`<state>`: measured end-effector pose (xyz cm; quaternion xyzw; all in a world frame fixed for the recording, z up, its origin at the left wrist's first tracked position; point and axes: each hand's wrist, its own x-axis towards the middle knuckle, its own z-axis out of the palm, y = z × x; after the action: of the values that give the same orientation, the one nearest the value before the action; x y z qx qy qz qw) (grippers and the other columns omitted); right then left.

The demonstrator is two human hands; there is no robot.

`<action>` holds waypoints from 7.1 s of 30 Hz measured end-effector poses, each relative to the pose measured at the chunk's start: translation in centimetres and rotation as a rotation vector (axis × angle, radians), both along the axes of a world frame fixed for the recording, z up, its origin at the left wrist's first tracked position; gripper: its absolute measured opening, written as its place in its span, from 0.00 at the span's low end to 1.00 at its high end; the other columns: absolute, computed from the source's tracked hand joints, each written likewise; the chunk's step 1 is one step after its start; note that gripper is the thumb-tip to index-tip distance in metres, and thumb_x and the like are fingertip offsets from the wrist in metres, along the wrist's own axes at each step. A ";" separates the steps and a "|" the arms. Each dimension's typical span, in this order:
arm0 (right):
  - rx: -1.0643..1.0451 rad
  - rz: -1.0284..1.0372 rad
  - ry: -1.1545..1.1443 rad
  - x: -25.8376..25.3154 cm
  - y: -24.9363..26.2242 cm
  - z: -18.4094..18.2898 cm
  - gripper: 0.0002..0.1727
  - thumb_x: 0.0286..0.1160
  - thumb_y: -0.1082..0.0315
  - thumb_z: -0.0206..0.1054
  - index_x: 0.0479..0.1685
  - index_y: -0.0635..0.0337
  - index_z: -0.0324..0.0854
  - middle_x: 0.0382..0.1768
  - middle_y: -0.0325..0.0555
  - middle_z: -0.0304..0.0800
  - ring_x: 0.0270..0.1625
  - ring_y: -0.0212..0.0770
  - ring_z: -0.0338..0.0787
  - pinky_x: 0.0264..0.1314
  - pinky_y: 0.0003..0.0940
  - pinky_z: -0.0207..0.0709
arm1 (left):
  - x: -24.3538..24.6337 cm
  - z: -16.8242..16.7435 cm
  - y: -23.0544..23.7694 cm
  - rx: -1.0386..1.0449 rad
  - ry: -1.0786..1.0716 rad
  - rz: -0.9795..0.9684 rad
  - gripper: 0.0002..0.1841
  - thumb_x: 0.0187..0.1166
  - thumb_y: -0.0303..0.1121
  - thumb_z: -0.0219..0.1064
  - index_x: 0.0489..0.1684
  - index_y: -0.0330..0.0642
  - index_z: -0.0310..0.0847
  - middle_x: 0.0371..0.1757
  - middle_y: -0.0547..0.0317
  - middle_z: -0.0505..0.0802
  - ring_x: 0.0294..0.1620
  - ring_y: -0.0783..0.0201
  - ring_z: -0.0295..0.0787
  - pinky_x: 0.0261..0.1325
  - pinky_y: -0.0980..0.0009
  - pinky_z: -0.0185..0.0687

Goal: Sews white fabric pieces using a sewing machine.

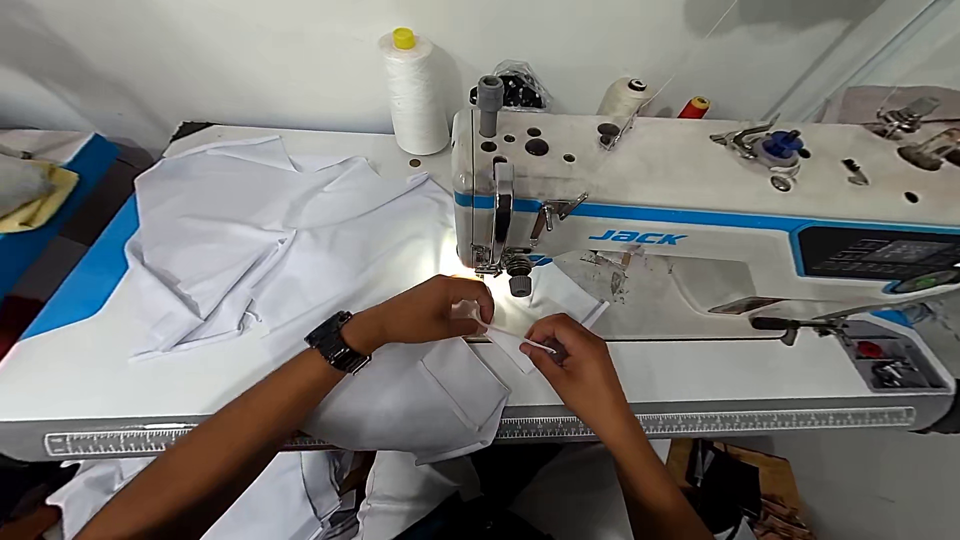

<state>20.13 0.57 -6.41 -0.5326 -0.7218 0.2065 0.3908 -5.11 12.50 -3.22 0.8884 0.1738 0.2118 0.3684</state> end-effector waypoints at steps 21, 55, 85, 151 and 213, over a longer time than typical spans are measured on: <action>0.111 -0.072 -0.218 -0.6 -0.3 -0.7 0.04 0.67 0.66 0.71 0.38 0.51 0.89 0.32 0.34 0.85 0.31 0.31 0.85 0.29 0.30 0.81 | 0.1 -0.6 -0.2 0.123 0.048 0.162 0.10 0.77 0.28 0.72 0.53 0.38 0.87 0.32 0.62 0.88 0.30 0.76 0.82 0.37 0.82 0.80; 0.232 0.156 -0.305 -0.2 -0.3 -1.2 0.13 0.79 0.63 0.64 0.51 0.43 0.95 0.45 0.35 0.87 0.49 0.36 0.84 0.49 0.31 0.82 | -0.7 -1.7 -1.4 0.757 0.101 0.047 0.11 0.81 0.23 0.61 0.41 0.41 0.93 0.42 0.57 0.93 0.32 0.62 0.86 0.31 0.69 0.80; 0.028 -0.136 -0.559 -7.1 -0.1 -1.0 0.31 0.85 0.36 0.50 0.74 0.42 0.84 0.81 0.33 0.79 0.88 0.51 0.70 0.86 0.63 0.60 | -2.4 -0.8 5.4 0.562 0.157 0.091 0.19 0.82 0.37 0.53 0.42 0.43 0.94 0.57 0.58 0.96 0.74 0.59 0.85 0.86 0.52 0.63; 0.103 -0.204 -0.269 -10.2 0.1 0.0 0.13 0.74 0.65 0.66 0.53 0.56 0.88 0.30 0.39 0.88 0.30 0.39 0.88 0.29 0.37 0.83 | -5.6 -1.4 0.5 0.271 0.126 0.247 0.14 0.84 0.42 0.61 0.33 0.48 0.91 0.50 0.66 0.90 0.59 0.67 0.82 0.65 0.66 0.77; 0.028 -0.089 -0.556 -6.3 1.2 0.3 0.23 0.84 0.39 0.56 0.68 0.30 0.86 0.83 0.59 0.72 0.91 0.62 0.61 0.89 0.69 0.50 | -3.8 -2.8 2.9 0.534 0.353 0.042 0.34 0.78 0.74 0.47 0.82 0.80 0.72 0.83 0.52 0.79 0.92 0.52 0.61 0.91 0.38 0.48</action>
<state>13.81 1.74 -6.14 -0.5944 -0.7801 0.0251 0.1937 -8.94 15.42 -6.01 0.9729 0.1918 0.0999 0.0819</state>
